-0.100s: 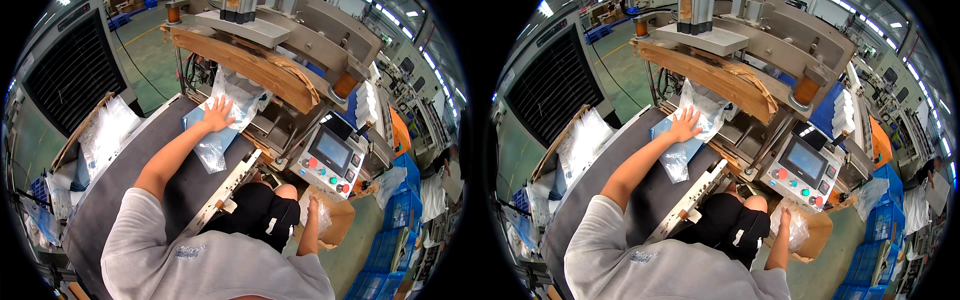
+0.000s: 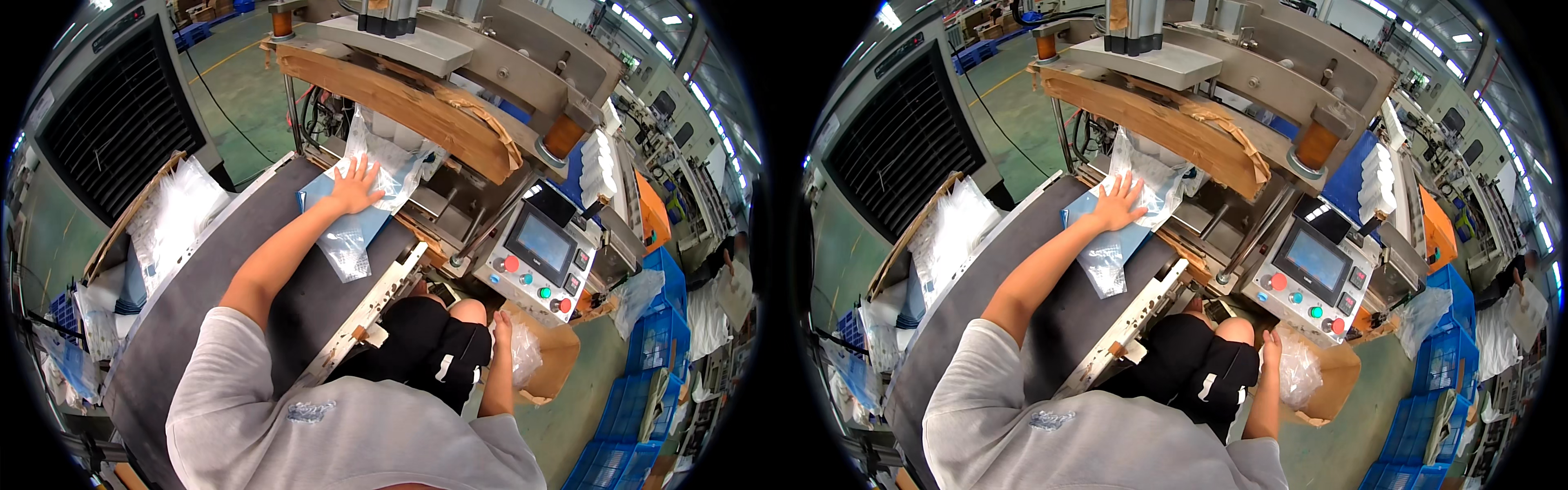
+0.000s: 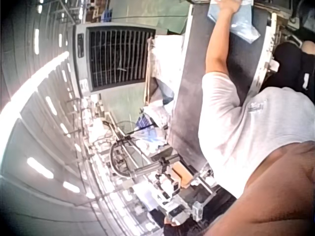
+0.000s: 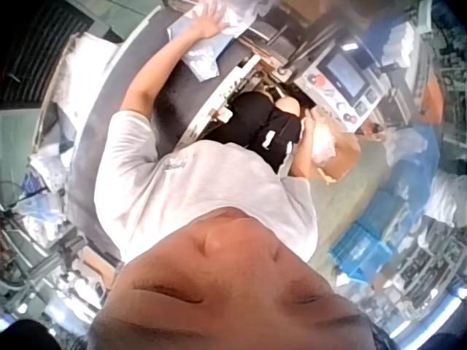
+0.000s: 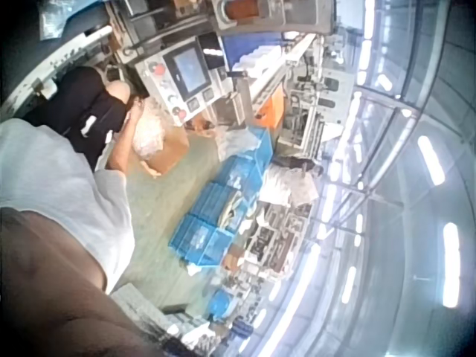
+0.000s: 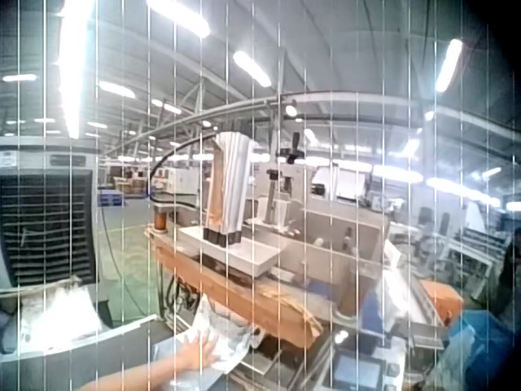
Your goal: The person places a plastic bag over a stack of white cylindrical items on a conveyor belt, then pushes the bagged stack through a heat-sealing machine. The person repeats this process for multiple stacks, removing sealed packages and placing new stacks into the machine.
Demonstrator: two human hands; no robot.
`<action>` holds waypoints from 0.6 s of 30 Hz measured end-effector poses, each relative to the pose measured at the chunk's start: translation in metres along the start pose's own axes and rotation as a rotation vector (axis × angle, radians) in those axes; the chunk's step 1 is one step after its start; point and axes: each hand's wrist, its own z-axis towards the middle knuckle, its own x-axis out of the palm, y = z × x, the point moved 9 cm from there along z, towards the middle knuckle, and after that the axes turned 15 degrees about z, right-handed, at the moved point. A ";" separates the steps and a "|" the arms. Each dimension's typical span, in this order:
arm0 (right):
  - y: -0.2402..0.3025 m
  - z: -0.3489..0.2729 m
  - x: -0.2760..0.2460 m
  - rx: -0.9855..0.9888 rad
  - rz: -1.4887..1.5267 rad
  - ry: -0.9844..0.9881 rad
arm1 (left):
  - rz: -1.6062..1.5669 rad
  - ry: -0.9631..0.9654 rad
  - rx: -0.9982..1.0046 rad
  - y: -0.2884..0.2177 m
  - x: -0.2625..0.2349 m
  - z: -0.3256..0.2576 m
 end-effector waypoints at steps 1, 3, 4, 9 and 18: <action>0.006 -0.009 0.013 -0.023 0.029 0.042 | -0.005 0.005 0.008 -0.001 -0.002 0.000; 0.015 -0.017 0.030 -0.131 0.058 0.102 | -0.023 -0.060 0.004 -0.002 -0.007 0.001; 0.021 -0.020 0.038 -0.186 0.072 0.134 | -0.037 -0.130 -0.008 -0.002 -0.009 0.001; 0.080 -0.068 0.069 -0.571 -0.316 0.090 | -0.234 -0.898 -0.069 0.016 -0.046 -0.047; 0.097 -0.110 0.100 -0.611 -0.488 0.117 | -0.039 -0.239 0.192 0.043 -0.127 -0.110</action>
